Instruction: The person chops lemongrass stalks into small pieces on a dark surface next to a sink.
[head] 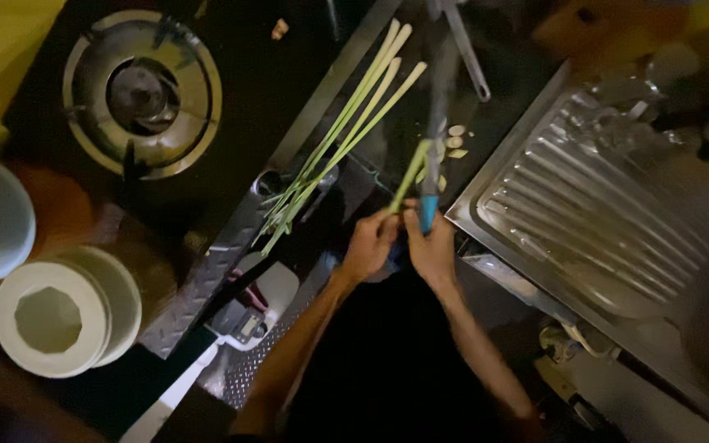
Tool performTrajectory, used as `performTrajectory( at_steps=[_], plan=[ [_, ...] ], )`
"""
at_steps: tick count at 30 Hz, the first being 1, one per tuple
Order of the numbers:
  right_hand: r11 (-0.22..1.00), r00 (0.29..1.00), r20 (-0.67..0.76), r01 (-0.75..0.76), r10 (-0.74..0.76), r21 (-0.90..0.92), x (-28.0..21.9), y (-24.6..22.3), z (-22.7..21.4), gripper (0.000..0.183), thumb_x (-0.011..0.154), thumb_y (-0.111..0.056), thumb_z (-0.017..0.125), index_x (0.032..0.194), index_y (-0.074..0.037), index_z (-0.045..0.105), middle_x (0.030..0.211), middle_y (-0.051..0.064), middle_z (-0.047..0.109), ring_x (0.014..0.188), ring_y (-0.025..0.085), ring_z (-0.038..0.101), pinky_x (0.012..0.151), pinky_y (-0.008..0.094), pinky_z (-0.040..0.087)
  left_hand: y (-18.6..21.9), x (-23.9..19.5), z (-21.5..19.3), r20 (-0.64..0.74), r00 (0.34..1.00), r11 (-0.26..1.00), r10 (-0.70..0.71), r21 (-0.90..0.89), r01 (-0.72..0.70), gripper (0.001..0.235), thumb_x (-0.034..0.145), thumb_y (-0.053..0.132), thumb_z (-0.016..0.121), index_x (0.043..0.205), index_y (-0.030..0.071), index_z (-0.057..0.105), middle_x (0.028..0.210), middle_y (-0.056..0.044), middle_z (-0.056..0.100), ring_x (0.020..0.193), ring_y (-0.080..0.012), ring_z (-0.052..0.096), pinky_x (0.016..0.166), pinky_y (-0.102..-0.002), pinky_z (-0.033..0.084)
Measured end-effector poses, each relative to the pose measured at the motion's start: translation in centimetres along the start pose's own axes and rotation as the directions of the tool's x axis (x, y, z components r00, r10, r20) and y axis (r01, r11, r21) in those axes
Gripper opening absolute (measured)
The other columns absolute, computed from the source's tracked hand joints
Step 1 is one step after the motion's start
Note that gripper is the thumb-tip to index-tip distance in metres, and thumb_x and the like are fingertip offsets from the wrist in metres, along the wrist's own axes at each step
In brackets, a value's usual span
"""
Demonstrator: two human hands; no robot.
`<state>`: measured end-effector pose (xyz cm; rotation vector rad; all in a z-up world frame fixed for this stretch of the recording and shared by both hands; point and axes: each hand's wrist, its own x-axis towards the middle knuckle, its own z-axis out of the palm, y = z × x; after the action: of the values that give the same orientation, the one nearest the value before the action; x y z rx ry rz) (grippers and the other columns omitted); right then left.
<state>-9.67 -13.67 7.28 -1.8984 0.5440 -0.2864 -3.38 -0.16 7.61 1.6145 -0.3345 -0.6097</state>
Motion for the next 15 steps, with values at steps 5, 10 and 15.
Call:
performTrajectory(
  at_steps=[5, 10, 15],
  plan=[
    [0.943, 0.977, 0.142, -0.104, 0.156, -0.317, -1.6, -0.4, -4.8, 0.043, 0.109, -0.025, 0.046, 0.139, 0.005, 0.048, 0.095, 0.034, 0.068, 0.087, 0.054, 0.063, 0.072, 0.059, 0.049, -5.9, -0.7, -2.1, -0.33, 0.941, 0.996, 0.08, 0.065, -0.062, 0.033, 0.11, 0.024, 0.045, 0.094, 0.001, 0.061, 0.074, -0.003, 0.051, 0.067, -0.0115, 0.047, 0.059, -0.03, 0.04],
    [0.782, 0.916, 0.39, 0.172, 0.098, -0.599, -0.7, -0.4, -11.2, 0.024, 0.102, -0.026, 0.052, 0.111, -0.005, 0.06, 0.091, 0.027, 0.069, 0.08, 0.047, 0.068, 0.07, 0.056, 0.053, -8.4, -1.6, -3.9, -0.302, 0.945, 0.985, -0.128, -0.148, 0.086, 0.034, 0.112, 0.027, 0.042, 0.086, 0.007, 0.051, 0.07, 0.003, 0.039, 0.063, -0.0075, 0.036, 0.054, -0.029, 0.032],
    [0.773, 0.877, 0.46, 0.195, 0.139, -0.604, 4.0, -1.7, -14.6, 0.03, 0.103, -0.027, 0.051, 0.123, -0.007, 0.062, 0.106, 0.024, 0.07, 0.084, 0.043, 0.07, 0.072, 0.052, 0.056, -10.7, -1.0, -3.0, -0.251, 0.967, 0.986, -0.049, -0.169, 0.006, 0.036, 0.112, 0.027, 0.043, 0.081, 0.009, 0.048, 0.071, 0.005, 0.04, 0.064, -0.0057, 0.037, 0.055, -0.028, 0.032]
  ],
)
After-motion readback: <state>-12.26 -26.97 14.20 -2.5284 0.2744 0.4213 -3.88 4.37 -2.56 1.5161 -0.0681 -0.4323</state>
